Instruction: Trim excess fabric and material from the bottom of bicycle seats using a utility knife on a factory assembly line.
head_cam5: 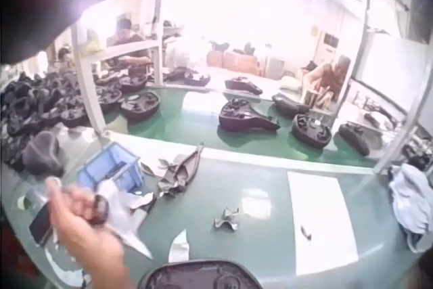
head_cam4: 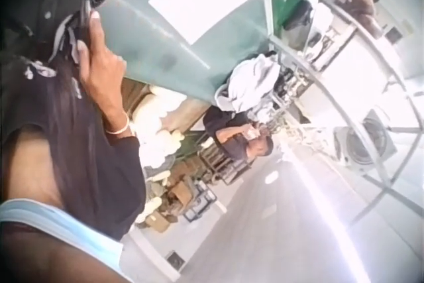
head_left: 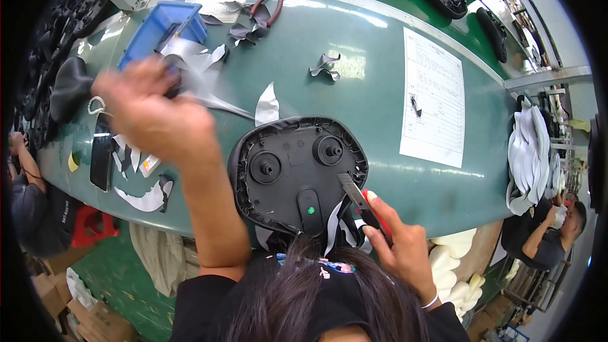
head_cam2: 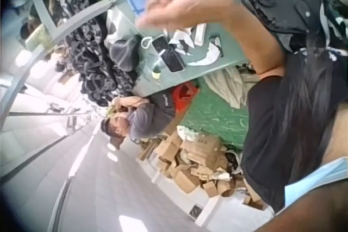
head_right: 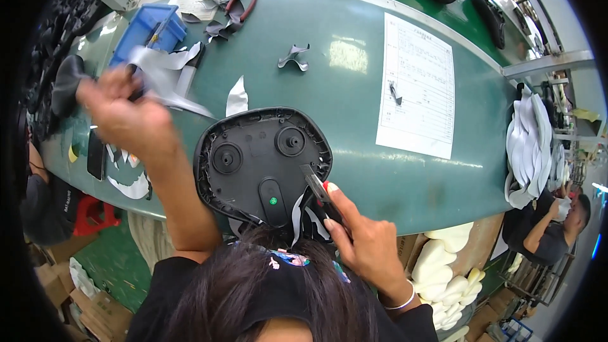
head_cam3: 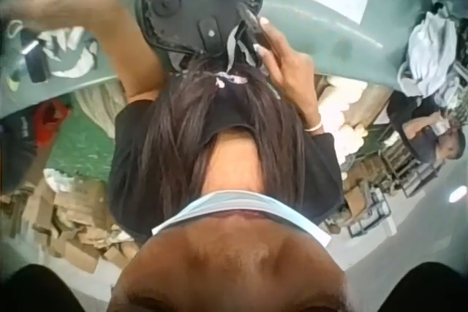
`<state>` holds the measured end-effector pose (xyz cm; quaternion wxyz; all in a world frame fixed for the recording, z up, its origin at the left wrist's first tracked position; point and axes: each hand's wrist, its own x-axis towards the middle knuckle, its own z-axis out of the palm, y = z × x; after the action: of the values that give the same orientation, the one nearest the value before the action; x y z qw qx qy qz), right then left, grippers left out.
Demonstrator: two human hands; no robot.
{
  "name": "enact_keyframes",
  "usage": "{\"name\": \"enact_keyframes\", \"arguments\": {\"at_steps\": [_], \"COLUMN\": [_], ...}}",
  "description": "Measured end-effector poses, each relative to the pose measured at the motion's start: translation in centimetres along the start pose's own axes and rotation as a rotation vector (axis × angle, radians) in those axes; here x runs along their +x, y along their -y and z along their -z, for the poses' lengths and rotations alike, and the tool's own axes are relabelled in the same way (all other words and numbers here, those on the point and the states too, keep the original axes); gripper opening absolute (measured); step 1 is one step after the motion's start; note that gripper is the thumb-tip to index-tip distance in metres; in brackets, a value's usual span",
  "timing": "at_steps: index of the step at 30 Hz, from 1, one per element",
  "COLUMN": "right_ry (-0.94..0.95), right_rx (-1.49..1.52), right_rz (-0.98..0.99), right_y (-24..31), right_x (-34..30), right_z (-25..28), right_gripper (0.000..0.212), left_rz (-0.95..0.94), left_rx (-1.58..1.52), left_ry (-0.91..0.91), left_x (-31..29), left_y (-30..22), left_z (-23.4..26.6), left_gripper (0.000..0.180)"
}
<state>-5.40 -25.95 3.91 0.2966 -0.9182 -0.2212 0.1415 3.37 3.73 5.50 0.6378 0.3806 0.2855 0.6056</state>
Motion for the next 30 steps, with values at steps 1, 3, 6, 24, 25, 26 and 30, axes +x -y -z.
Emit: {"name": "enact_keyframes", "arguments": {"at_steps": [1, 3, 6, 24, 25, 26, 30], "right_ry": [0.061, 0.044, -0.139, -0.682, -0.683, -0.684, -0.668], "right_rx": [0.025, 0.17, 0.384, 0.892, 0.955, 1.017, 1.104], "right_rz": [-0.09, -0.071, -0.101, -0.091, -0.117, -0.144, -0.175], "right_y": [1.0, 0.0, -2.6, -21.9, -22.5, -23.1, -25.2], "right_x": [-0.1, -0.3, 1.8, 33.5, 35.5, 37.4, 44.0], "right_z": [0.3, -0.3, -1.9, 11.3, 11.7, 12.1, 12.3], "right_gripper": [0.05, 0.057, 0.073, 0.032, 0.035, 0.038, 0.042], "left_rz": [-0.187, -0.188, -0.922, 0.81, 0.707, 0.706, 0.73], "left_rx": [-0.009, 0.227, 1.235, 0.058, 0.2, 0.232, 0.295], "left_ry": [-0.157, 0.218, 0.929, 0.813, 0.919, 0.955, 0.846], "left_x": [2.2, 4.1, 1.2, 2.7, 1.8, 1.3, 2.2], "left_y": [-0.3, 0.2, 4.8, 18.6, 19.3, 20.3, 25.5], "left_z": [1.7, 4.7, 6.8, -13.6, -15.6, -17.3, -23.3], "left_gripper": [0.042, 0.033, 0.033, 0.063, 0.065, 0.06, 0.054]}}
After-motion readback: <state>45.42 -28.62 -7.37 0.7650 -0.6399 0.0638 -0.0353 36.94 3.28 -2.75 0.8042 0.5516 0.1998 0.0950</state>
